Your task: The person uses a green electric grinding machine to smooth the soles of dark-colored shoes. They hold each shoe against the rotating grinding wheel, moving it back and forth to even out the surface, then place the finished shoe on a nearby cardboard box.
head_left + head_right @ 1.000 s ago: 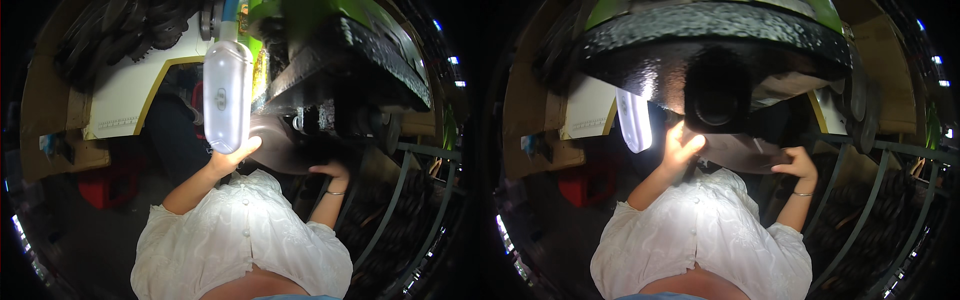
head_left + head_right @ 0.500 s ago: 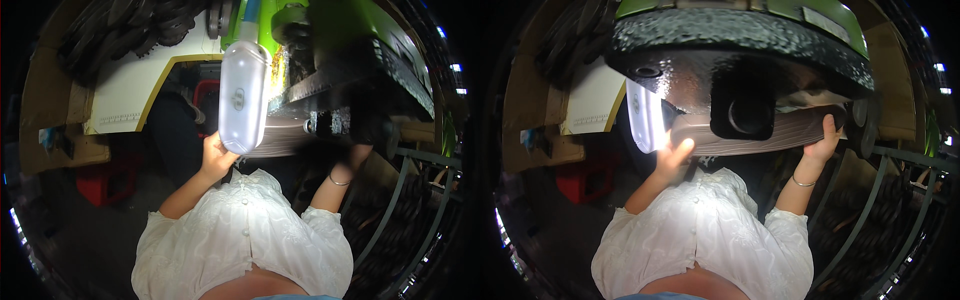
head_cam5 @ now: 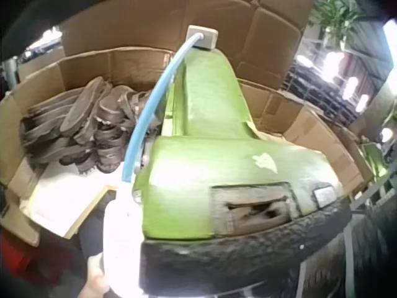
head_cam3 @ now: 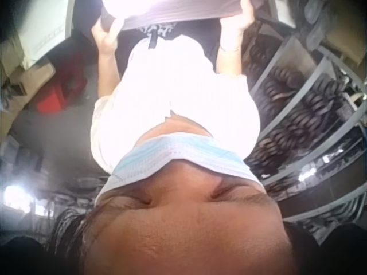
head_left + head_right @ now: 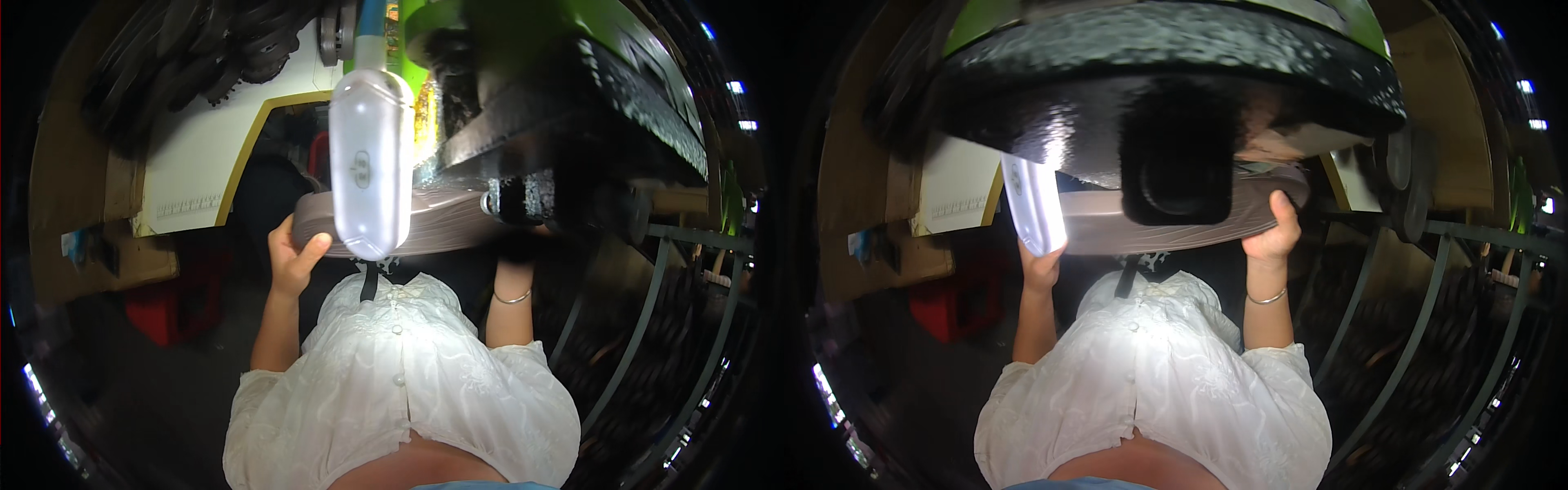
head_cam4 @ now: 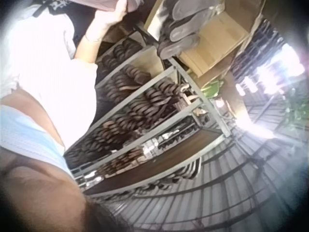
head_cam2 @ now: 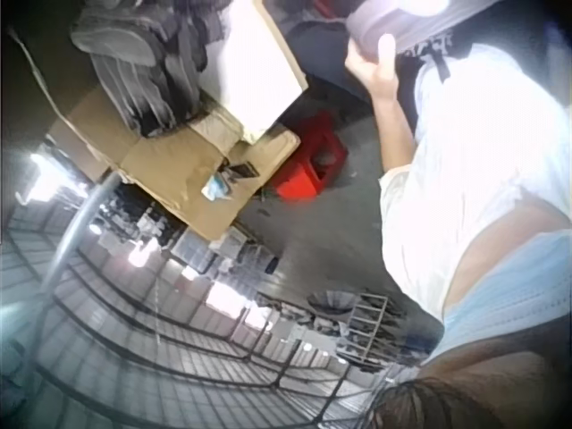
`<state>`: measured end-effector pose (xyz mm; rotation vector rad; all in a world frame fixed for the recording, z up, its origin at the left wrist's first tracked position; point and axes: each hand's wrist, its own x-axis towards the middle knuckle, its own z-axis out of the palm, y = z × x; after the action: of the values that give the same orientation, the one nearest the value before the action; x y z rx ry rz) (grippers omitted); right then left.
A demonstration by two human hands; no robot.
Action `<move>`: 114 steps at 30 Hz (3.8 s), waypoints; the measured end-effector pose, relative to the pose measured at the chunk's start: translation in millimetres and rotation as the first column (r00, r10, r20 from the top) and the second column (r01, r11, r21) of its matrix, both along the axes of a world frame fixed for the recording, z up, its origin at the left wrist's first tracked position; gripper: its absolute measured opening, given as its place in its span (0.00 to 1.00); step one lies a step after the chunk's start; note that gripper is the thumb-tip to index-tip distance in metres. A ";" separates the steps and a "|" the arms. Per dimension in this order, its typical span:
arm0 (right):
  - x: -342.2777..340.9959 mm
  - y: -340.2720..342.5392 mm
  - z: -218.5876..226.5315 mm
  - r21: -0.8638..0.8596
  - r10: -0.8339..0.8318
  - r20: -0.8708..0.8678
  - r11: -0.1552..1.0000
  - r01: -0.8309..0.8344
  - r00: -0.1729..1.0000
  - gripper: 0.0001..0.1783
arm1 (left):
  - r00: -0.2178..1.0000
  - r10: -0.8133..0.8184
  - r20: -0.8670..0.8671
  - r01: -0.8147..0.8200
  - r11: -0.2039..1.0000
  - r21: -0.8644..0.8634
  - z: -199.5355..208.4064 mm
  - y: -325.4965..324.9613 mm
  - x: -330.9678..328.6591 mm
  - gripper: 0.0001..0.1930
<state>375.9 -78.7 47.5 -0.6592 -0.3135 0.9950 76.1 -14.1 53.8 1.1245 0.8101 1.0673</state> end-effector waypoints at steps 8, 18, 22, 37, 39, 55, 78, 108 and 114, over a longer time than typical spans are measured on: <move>-56.8 18.4 5.5 0.126 0.191 -0.152 0.977 -0.173 0.970 0.21 | 0.996 0.075 -0.042 -0.076 0.997 -0.022 -9.0 -19.4 -55.4 0.18; -79.1 20.6 -3.3 -0.064 0.352 0.060 0.935 -0.349 0.934 0.18 | 0.994 0.030 -0.102 -0.044 0.990 -0.136 -40.5 -20.7 -98.2 0.23; -64.9 28.9 35.9 -0.200 0.402 0.357 0.914 -0.352 0.843 0.17 | 0.862 -0.371 -0.344 0.271 0.912 -0.307 -52.9 -12.7 -74.2 0.21; -5.8 29.7 62.6 -0.359 0.697 0.500 0.707 -0.609 0.514 0.36 | 0.907 -0.150 -0.393 0.205 0.974 0.102 27.4 4.5 112.1 0.09; -5.9 0.4 52.7 -0.467 0.792 0.424 0.607 -0.643 0.440 0.40 | 0.962 -0.096 -0.257 0.148 0.970 0.192 43.7 -1.4 113.8 0.10; 73.4 -46.4 16.5 -0.158 -0.034 0.232 0.985 0.072 0.972 0.26 | 0.985 -0.168 -0.045 0.169 0.985 0.029 28.5 -21.2 78.5 0.17; 22.5 21.6 42.4 0.103 0.061 0.166 0.992 -0.079 0.984 0.27 | 0.997 -0.077 0.005 0.076 0.974 -0.213 -28.0 -36.7 23.7 0.19; -64.7 33.6 61.8 -0.173 0.260 0.835 0.961 -0.217 0.485 0.44 | 0.689 -0.568 -0.449 0.601 0.795 -0.082 -89.3 -47.7 59.9 0.18; -11.8 11.6 47.0 -0.251 0.248 0.734 0.964 -0.087 0.633 0.32 | 0.685 -0.346 -0.641 0.391 0.917 -0.078 -64.8 -29.0 84.0 0.14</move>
<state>364.1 -67.1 94.5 -1.2473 -1.0606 0.8819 160.1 -43.1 -11.0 1.6717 1.0231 0.3399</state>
